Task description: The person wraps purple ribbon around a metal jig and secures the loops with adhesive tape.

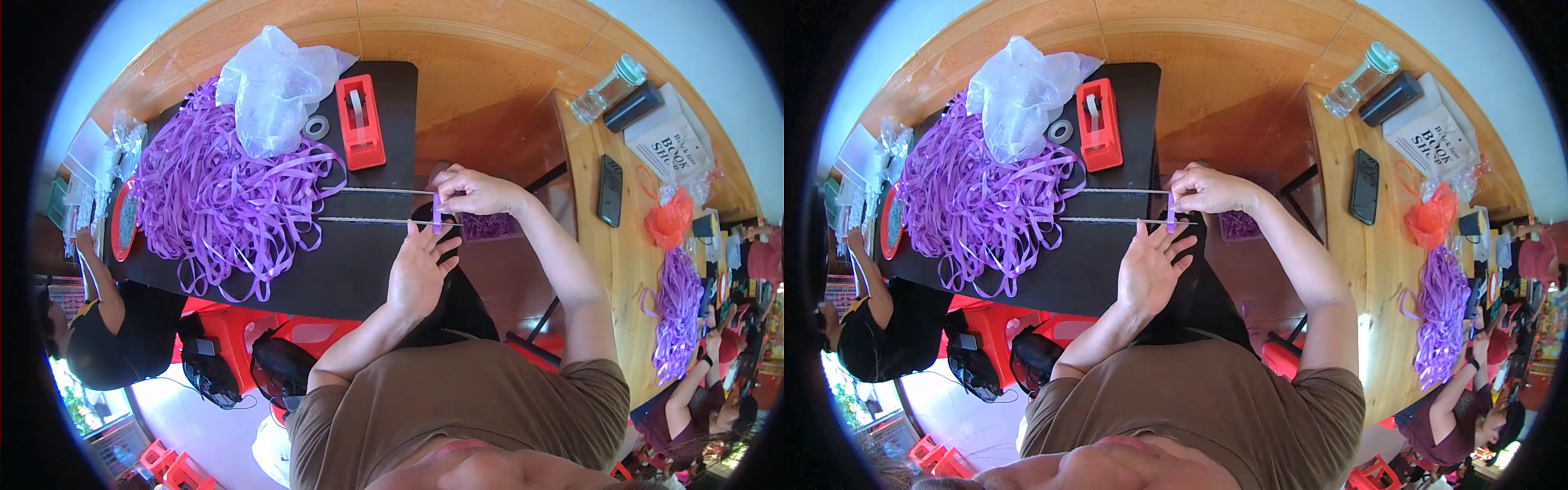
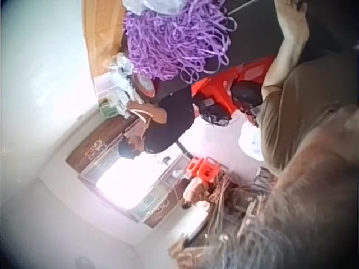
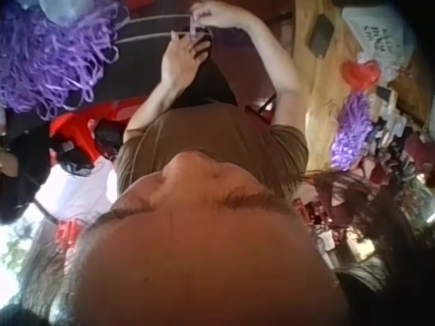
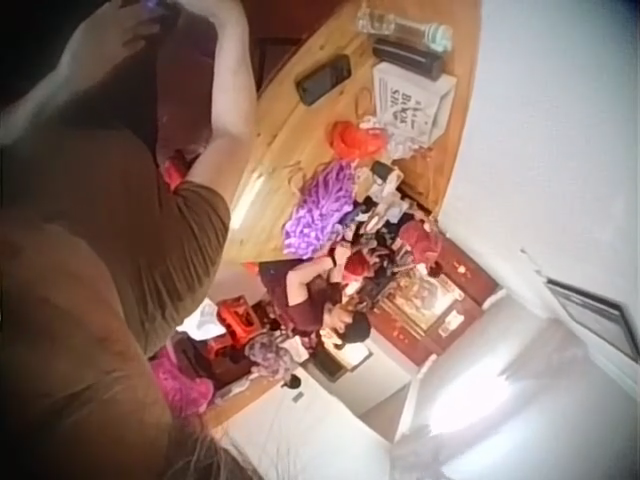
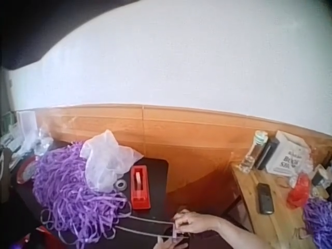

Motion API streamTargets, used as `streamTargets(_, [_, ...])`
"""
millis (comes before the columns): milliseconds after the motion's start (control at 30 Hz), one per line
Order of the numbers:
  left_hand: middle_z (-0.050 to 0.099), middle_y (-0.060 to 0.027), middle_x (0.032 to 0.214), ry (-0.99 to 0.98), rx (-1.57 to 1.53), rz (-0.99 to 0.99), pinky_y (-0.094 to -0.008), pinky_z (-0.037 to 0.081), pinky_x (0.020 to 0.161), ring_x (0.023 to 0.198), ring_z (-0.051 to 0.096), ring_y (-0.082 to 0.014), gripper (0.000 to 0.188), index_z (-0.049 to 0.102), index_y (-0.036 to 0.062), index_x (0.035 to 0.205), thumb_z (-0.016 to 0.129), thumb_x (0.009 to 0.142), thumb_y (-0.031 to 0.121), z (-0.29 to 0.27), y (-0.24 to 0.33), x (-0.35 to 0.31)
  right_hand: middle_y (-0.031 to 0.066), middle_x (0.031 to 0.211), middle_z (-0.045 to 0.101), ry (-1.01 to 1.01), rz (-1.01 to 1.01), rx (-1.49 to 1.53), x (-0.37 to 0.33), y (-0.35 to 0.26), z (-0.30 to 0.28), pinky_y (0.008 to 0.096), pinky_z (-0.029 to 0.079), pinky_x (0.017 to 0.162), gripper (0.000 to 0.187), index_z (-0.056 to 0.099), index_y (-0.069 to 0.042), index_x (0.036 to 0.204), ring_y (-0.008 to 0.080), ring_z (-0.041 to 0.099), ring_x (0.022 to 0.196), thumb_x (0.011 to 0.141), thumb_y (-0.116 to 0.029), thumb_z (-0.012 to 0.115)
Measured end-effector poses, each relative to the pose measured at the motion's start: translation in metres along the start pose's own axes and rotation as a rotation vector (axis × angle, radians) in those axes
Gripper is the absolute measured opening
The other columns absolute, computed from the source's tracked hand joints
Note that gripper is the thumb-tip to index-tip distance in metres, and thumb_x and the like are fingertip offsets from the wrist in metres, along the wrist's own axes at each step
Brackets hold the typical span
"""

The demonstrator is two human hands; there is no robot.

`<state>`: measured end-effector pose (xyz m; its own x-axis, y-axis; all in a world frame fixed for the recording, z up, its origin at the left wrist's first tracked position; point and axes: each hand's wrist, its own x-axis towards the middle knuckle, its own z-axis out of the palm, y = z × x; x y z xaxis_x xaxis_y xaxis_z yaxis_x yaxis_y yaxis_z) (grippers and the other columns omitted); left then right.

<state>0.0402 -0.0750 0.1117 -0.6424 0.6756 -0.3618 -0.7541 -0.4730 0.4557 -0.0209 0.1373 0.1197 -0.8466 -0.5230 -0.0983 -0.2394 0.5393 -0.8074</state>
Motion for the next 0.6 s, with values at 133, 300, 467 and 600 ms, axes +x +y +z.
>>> streamTargets(133, [0.043, -0.0078, 0.134, 0.012, 0.006, -0.001, -0.0365, 0.032, 0.094, 0.115, 0.043, -0.0230, 0.067, 0.042, 0.0025, 0.133, 0.031, 0.094, 0.057, 0.001, 0.000, 0.000, 0.0055, 0.091, 0.058, 0.050, 0.054, -0.096, 0.001, -0.002, 0.004, 0.0388, 0.036, 0.091, 0.017, 0.062, -0.006, 0.072, 0.0247, 0.046, 0.103, 0.081, -0.020, 0.067])
streamTargets(300, [0.043, -0.0084, 0.135, 0.023, 0.001, -0.002, -0.0366, 0.032, 0.094, 0.116, 0.043, -0.0231, 0.068, 0.041, 0.0016, 0.133, 0.031, 0.094, 0.056, 0.002, 0.001, 0.000, 0.0039, 0.086, 0.059, 0.108, 0.164, -0.165, 0.004, -0.011, 0.010, 0.0389, 0.039, 0.083, 0.020, 0.061, -0.006, 0.067, 0.0229, 0.049, 0.100, 0.079, -0.021, 0.069])
streamTargets(467, [0.042, -0.0088, 0.134, 0.034, -0.001, -0.004, -0.0366, 0.032, 0.094, 0.116, 0.043, -0.0232, 0.067, 0.040, 0.0013, 0.133, 0.032, 0.094, 0.055, 0.002, 0.000, 0.001, 0.0039, 0.069, 0.060, 0.204, 0.344, -0.079, 0.008, -0.023, 0.019, 0.0397, 0.041, 0.073, 0.025, 0.057, -0.006, 0.057, 0.0241, 0.056, 0.086, 0.073, -0.019, 0.070])
streamTargets(600, [0.043, -0.0087, 0.132, 0.024, -0.016, -0.006, -0.0367, 0.032, 0.094, 0.116, 0.043, -0.0231, 0.067, 0.040, 0.0012, 0.133, 0.033, 0.094, 0.055, 0.001, 0.001, 0.000, 0.0051, 0.060, 0.059, 0.296, 0.494, -0.264, 0.008, -0.045, 0.025, 0.0419, 0.038, 0.066, 0.023, 0.058, -0.006, 0.053, 0.0259, 0.055, 0.076, 0.064, -0.023, 0.069])
